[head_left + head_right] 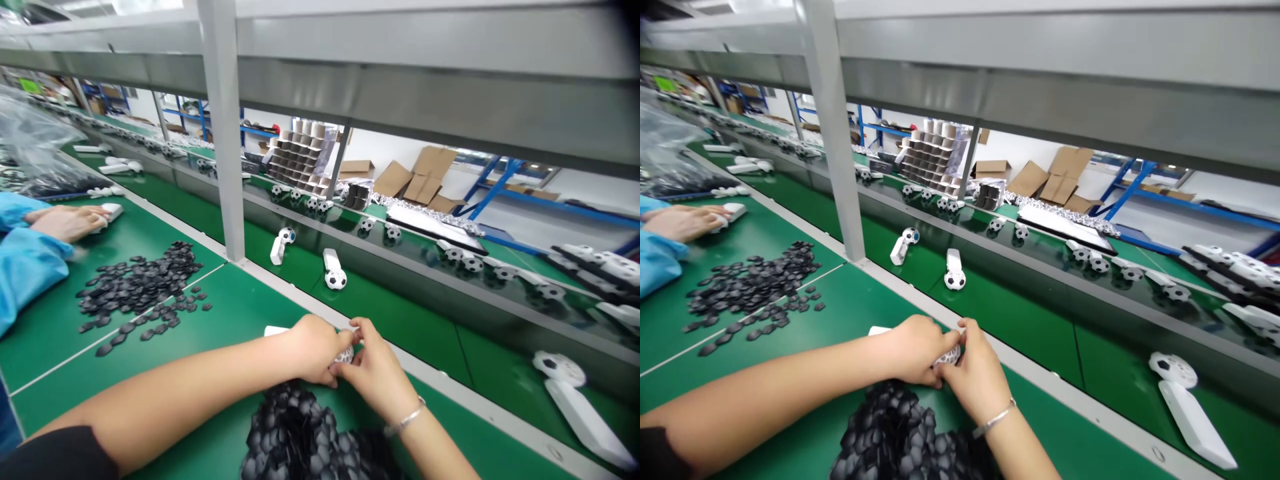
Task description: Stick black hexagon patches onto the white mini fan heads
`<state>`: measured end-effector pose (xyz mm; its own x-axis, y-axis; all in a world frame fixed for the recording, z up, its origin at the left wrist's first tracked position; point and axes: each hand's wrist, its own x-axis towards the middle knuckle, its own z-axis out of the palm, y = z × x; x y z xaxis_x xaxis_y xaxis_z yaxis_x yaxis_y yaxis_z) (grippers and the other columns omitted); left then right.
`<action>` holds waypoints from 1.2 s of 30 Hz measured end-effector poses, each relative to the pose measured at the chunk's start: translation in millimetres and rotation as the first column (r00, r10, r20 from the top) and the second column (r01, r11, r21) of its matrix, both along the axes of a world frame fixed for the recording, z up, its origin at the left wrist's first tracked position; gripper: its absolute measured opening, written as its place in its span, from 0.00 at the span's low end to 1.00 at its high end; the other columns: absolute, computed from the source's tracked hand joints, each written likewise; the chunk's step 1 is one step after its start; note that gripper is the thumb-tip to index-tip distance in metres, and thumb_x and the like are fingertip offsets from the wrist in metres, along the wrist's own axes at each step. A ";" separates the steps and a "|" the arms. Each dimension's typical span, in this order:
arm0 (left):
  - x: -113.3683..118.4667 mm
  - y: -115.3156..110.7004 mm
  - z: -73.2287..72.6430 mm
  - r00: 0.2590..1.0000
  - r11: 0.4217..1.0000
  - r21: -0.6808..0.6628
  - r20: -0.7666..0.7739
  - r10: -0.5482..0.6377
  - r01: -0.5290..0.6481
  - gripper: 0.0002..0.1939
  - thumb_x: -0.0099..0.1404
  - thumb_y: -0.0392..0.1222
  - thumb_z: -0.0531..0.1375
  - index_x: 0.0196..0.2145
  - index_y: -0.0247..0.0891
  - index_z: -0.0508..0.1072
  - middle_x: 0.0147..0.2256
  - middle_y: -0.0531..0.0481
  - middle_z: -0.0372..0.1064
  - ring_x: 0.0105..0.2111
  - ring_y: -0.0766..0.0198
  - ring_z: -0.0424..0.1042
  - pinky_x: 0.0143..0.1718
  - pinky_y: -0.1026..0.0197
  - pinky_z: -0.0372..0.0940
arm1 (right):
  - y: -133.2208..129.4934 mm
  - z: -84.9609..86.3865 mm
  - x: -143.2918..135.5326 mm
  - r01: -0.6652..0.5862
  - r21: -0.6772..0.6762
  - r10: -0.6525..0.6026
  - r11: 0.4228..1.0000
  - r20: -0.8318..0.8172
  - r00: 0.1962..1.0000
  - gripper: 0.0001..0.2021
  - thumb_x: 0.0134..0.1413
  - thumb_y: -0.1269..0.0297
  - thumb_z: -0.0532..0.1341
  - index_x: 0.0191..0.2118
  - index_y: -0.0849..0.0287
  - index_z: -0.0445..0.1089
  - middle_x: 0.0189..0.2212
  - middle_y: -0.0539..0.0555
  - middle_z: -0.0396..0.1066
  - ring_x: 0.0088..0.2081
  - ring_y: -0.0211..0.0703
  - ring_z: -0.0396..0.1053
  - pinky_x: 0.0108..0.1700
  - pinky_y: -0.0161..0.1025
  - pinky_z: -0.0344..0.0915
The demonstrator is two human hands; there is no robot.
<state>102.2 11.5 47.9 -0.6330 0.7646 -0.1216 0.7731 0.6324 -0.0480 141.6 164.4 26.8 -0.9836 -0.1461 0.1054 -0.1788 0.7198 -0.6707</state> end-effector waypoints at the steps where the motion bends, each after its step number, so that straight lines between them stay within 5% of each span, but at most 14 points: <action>1: 1.6 -0.4 -3.1 1.000 1.000 0.022 -0.012 -0.012 0.012 0.41 0.52 0.60 0.63 0.57 0.35 0.58 0.35 0.41 0.73 0.33 0.46 0.73 0.31 0.52 0.68 | 2.1 -4.4 -0.8 -0.045 -0.009 0.045 0.999 -0.024 0.999 0.33 0.42 0.67 0.64 0.56 0.58 0.55 0.46 0.59 0.68 0.45 0.52 0.70 0.44 0.44 0.65; 5: -0.9 -4.6 -16.4 0.996 0.974 0.211 -0.049 -0.073 0.082 0.39 0.52 0.55 0.62 0.57 0.34 0.58 0.40 0.41 0.71 0.38 0.48 0.71 0.37 0.51 0.67 | 11.8 -19.6 -4.3 -0.188 0.009 0.189 0.982 -0.069 0.980 0.37 0.49 0.62 0.61 0.63 0.60 0.47 0.50 0.63 0.68 0.49 0.55 0.69 0.48 0.49 0.65; 9: -35.9 -26.3 -20.9 0.982 0.864 0.503 -0.174 0.075 0.023 0.42 0.51 0.65 0.60 0.58 0.42 0.56 0.54 0.41 0.61 0.53 0.48 0.62 0.54 0.49 0.58 | 35.0 -19.8 -13.4 0.020 0.004 -0.019 1.000 -0.252 0.968 0.25 0.50 0.55 0.59 0.54 0.57 0.60 0.46 0.59 0.71 0.44 0.55 0.71 0.45 0.48 0.66; 11: -64.5 -45.2 -22.3 0.921 0.775 0.610 -0.186 0.341 -0.164 0.39 0.59 0.64 0.55 0.61 0.39 0.53 0.60 0.37 0.52 0.60 0.48 0.54 0.59 0.48 0.52 | 56.6 -20.1 -23.3 0.280 -0.072 -0.289 0.957 -0.269 0.919 0.26 0.50 0.48 0.58 0.52 0.58 0.62 0.43 0.59 0.72 0.39 0.54 0.72 0.39 0.46 0.68; 13: -95.1 -65.0 -25.5 0.762 0.643 0.614 -0.100 0.639 -0.458 0.37 0.65 0.59 0.51 0.64 0.35 0.47 0.63 0.33 0.45 0.63 0.45 0.47 0.59 0.46 0.49 | 81.8 -25.6 -36.5 0.520 -0.117 -0.533 0.846 -0.203 0.821 0.30 0.51 0.43 0.56 0.53 0.59 0.61 0.41 0.60 0.72 0.36 0.54 0.72 0.35 0.44 0.68; 15: -123.2 -80.5 -29.8 0.652 0.546 0.545 0.000 0.759 -0.636 0.37 0.67 0.56 0.48 0.65 0.31 0.43 0.63 0.27 0.45 0.63 0.42 0.49 0.57 0.43 0.51 | 103.4 -36.0 -49.8 0.573 -0.002 -0.566 0.819 -0.157 0.809 0.31 0.52 0.41 0.55 0.53 0.61 0.63 0.41 0.62 0.72 0.38 0.57 0.71 0.37 0.47 0.68; 17: -145.2 -88.0 -33.3 0.626 0.524 0.498 0.049 0.778 -0.691 0.37 0.68 0.55 0.47 0.64 0.26 0.44 0.59 0.24 0.54 0.59 0.42 0.57 0.54 0.44 0.56 | 113.0 -46.2 -58.4 0.549 0.161 -0.502 0.820 -0.261 0.825 0.33 0.51 0.44 0.56 0.55 0.67 0.63 0.45 0.68 0.69 0.46 0.64 0.67 0.45 0.54 0.65; 20: -162.6 -83.6 -33.4 0.660 0.565 0.438 0.090 0.746 -0.699 0.32 0.67 0.50 0.48 0.63 0.31 0.48 0.49 0.33 0.67 0.49 0.48 0.69 0.46 0.51 0.63 | 95.1 -49.3 -55.5 0.534 0.267 -0.375 0.802 -0.472 0.798 0.30 0.52 0.49 0.58 0.54 0.68 0.65 0.50 0.72 0.63 0.51 0.70 0.61 0.49 0.61 0.61; 23: -160.1 -73.5 -25.8 0.723 0.641 0.395 0.093 0.685 -0.658 0.31 0.65 0.41 0.49 0.64 0.40 0.47 0.54 0.39 0.65 0.48 0.52 0.70 0.43 0.56 0.65 | 48.1 -38.2 -34.0 0.036 0.228 0.042 0.973 -0.326 0.944 0.14 0.58 0.60 0.56 0.46 0.60 0.71 0.42 0.63 0.68 0.46 0.57 0.66 0.49 0.54 0.64; 24: -155.2 -71.8 -21.6 0.746 0.670 0.380 0.087 0.661 -0.638 0.33 0.63 0.38 0.51 0.65 0.42 0.48 0.57 0.40 0.62 0.50 0.52 0.68 0.44 0.56 0.65 | 31.2 -33.9 -24.5 -0.144 0.147 0.175 0.979 -0.231 0.957 0.11 0.60 0.63 0.55 0.44 0.58 0.72 0.41 0.60 0.69 0.44 0.52 0.68 0.48 0.48 0.66; 26: -140.1 -72.2 -11.4 0.792 0.732 0.337 0.080 0.605 -0.593 0.35 0.59 0.34 0.53 0.63 0.46 0.51 0.60 0.43 0.58 0.54 0.52 0.65 0.47 0.56 0.64 | 3.0 -26.8 -5.3 -0.305 0.019 0.305 0.952 -0.121 0.945 0.11 0.59 0.67 0.56 0.45 0.56 0.72 0.40 0.57 0.69 0.42 0.47 0.68 0.46 0.42 0.67; 31: -85.1 -79.3 23.9 0.864 0.865 0.084 0.148 0.480 -0.495 0.37 0.49 0.31 0.59 0.58 0.49 0.61 0.49 0.43 0.67 0.43 0.50 0.72 0.39 0.54 0.66 | -21.3 -19.8 22.0 -0.411 0.024 0.412 0.911 -0.046 0.910 0.12 0.59 0.71 0.57 0.47 0.56 0.73 0.38 0.54 0.68 0.41 0.44 0.67 0.45 0.40 0.65; 33: -66.5 -75.7 36.9 0.864 0.884 -0.112 0.189 0.467 -0.453 0.40 0.48 0.36 0.62 0.60 0.48 0.57 0.46 0.41 0.68 0.37 0.51 0.73 0.35 0.55 0.66 | -22.3 -21.2 21.7 -0.434 0.030 0.435 0.900 -0.048 0.899 0.14 0.60 0.73 0.54 0.47 0.55 0.73 0.38 0.54 0.68 0.40 0.43 0.67 0.45 0.39 0.64; 36: -53.1 -62.1 40.9 0.873 0.890 -0.128 0.175 0.455 -0.438 0.39 0.51 0.49 0.63 0.60 0.43 0.54 0.43 0.41 0.69 0.36 0.51 0.73 0.34 0.57 0.66 | -28.5 -26.0 15.3 -0.437 0.061 0.441 0.897 -0.085 0.894 0.14 0.61 0.72 0.55 0.49 0.55 0.72 0.40 0.54 0.68 0.42 0.42 0.67 0.46 0.39 0.64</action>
